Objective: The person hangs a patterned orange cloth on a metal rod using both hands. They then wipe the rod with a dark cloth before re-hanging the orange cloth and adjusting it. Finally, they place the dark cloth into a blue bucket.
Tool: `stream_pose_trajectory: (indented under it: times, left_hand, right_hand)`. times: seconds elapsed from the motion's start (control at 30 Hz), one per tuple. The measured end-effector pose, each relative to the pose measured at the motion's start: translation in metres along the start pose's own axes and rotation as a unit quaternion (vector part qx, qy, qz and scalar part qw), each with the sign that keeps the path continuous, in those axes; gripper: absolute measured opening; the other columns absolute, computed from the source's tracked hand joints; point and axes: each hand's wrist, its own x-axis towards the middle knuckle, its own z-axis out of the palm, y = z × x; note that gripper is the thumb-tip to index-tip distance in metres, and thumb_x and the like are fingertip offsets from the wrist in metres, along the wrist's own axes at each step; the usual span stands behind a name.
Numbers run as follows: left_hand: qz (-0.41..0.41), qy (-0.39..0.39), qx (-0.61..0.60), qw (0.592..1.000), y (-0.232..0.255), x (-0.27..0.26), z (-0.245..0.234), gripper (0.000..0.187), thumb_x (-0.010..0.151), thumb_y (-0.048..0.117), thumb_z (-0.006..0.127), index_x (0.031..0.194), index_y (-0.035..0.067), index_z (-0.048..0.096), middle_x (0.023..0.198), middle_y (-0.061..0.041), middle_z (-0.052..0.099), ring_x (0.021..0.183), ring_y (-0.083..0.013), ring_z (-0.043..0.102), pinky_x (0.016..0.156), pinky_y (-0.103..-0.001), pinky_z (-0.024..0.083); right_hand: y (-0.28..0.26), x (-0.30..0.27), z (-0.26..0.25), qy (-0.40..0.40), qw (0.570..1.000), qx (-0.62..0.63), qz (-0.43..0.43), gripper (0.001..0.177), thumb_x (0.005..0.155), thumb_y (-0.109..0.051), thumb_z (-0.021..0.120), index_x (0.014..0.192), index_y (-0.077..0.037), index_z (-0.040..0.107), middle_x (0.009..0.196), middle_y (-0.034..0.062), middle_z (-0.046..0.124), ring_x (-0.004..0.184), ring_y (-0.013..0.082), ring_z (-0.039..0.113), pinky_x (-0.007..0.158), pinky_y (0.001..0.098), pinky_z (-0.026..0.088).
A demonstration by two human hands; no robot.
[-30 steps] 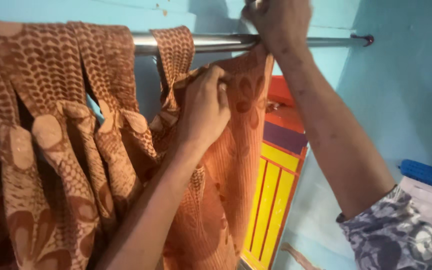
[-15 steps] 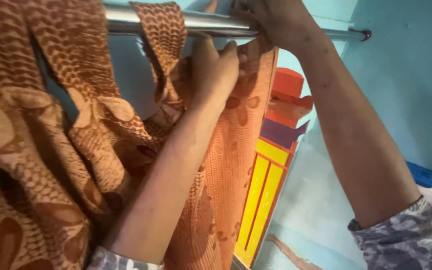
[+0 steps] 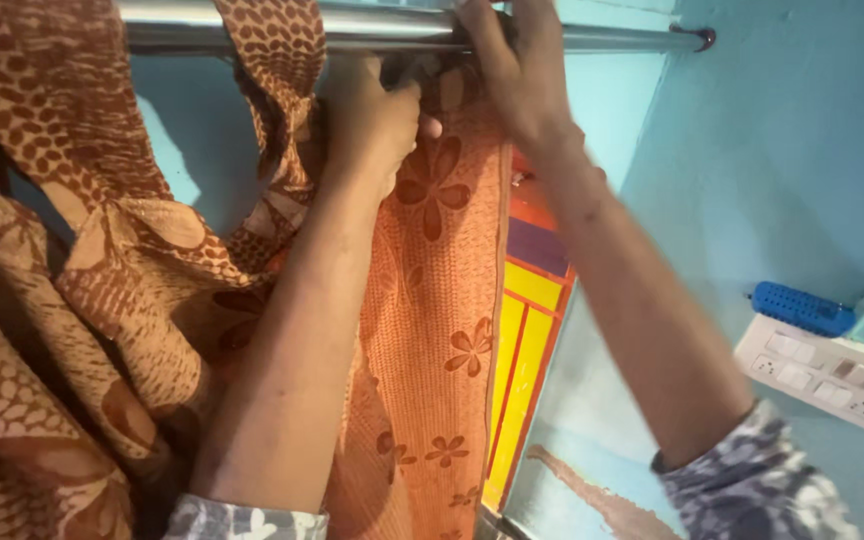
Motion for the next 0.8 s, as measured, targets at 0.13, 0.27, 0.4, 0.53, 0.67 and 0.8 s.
stream_pose_trajectory:
  times: [0.13,0.27,0.4,0.53,0.67,0.8]
  left_hand:
    - [0.050,0.028,-0.022,0.998,-0.004,0.002,0.009,0.022,0.085,-0.001,0.066,0.107,-0.005,0.070,0.089,-0.013,0.079,0.048,-0.0103,0.069,0.039,-0.023,0.052]
    - [0.035,0.071,0.108,0.991,0.002,0.009,0.015,0.018,0.081,0.002,0.072,0.097,-0.006,0.072,0.076,-0.016,0.078,0.052,-0.0130,0.074,0.044,-0.027,0.057]
    - [0.155,0.087,0.264,0.948,0.004,0.001,0.005,0.014,0.084,0.014,0.078,0.088,0.000,0.077,0.071,-0.014,0.077,0.058,-0.0201,0.076,0.053,-0.031,0.058]
    - [0.267,0.142,0.315,0.900,0.010,-0.019,0.006,0.008,0.074,0.009,0.083,0.081,0.005,0.082,0.076,-0.016,0.077,0.068,-0.0299,0.075,0.056,-0.039,0.056]
    - [0.089,0.057,0.190,0.976,0.018,-0.018,0.010,0.010,0.086,0.005,0.070,0.092,0.007,0.078,0.083,-0.012,0.079,0.071,-0.0219,0.081,0.062,-0.033,0.065]
    - [0.246,0.129,0.226,0.934,0.005,-0.017,0.008,0.012,0.079,0.000,0.077,0.091,0.003,0.079,0.082,-0.015,0.078,0.071,-0.0231,0.078,0.060,-0.033,0.062]
  right_hand:
    - [-0.034,-0.044,0.017,0.237,0.949,-0.198,-0.056,0.034,0.104,-0.015,0.083,0.116,-0.005,0.054,0.106,0.0081,0.052,0.092,0.0249,0.056,0.080,0.0366,0.051]
    - [-0.050,-0.058,0.022,0.166,0.985,-0.028,0.040,0.045,0.093,-0.012,0.088,0.118,-0.006,0.050,0.100,0.0053,0.059,0.071,0.0131,0.064,0.059,0.0279,0.053]
    - [-0.039,-0.037,0.008,0.125,0.985,-0.058,0.104,0.056,0.086,-0.010,0.091,0.120,-0.005,0.047,0.090,0.0048,0.067,0.069,0.0109,0.070,0.058,0.0240,0.056]
    - [-0.048,-0.040,0.007,0.099,0.979,-0.010,0.179,0.048,0.083,-0.002,0.079,0.121,-0.005,0.051,0.097,0.0078,0.075,0.073,0.0108,0.079,0.060,0.0225,0.063]
    - [-0.055,-0.056,0.009,0.122,0.959,0.125,0.224,0.040,0.089,-0.002,0.078,0.121,-0.001,0.054,0.103,0.0136,0.074,0.081,0.0167,0.077,0.061,0.0266,0.060]
    - [-0.050,-0.069,0.016,0.144,0.951,0.193,0.195,0.039,0.092,0.004,0.075,0.123,0.000,0.051,0.110,0.0161,0.072,0.092,0.0185,0.075,0.073,0.0267,0.063]
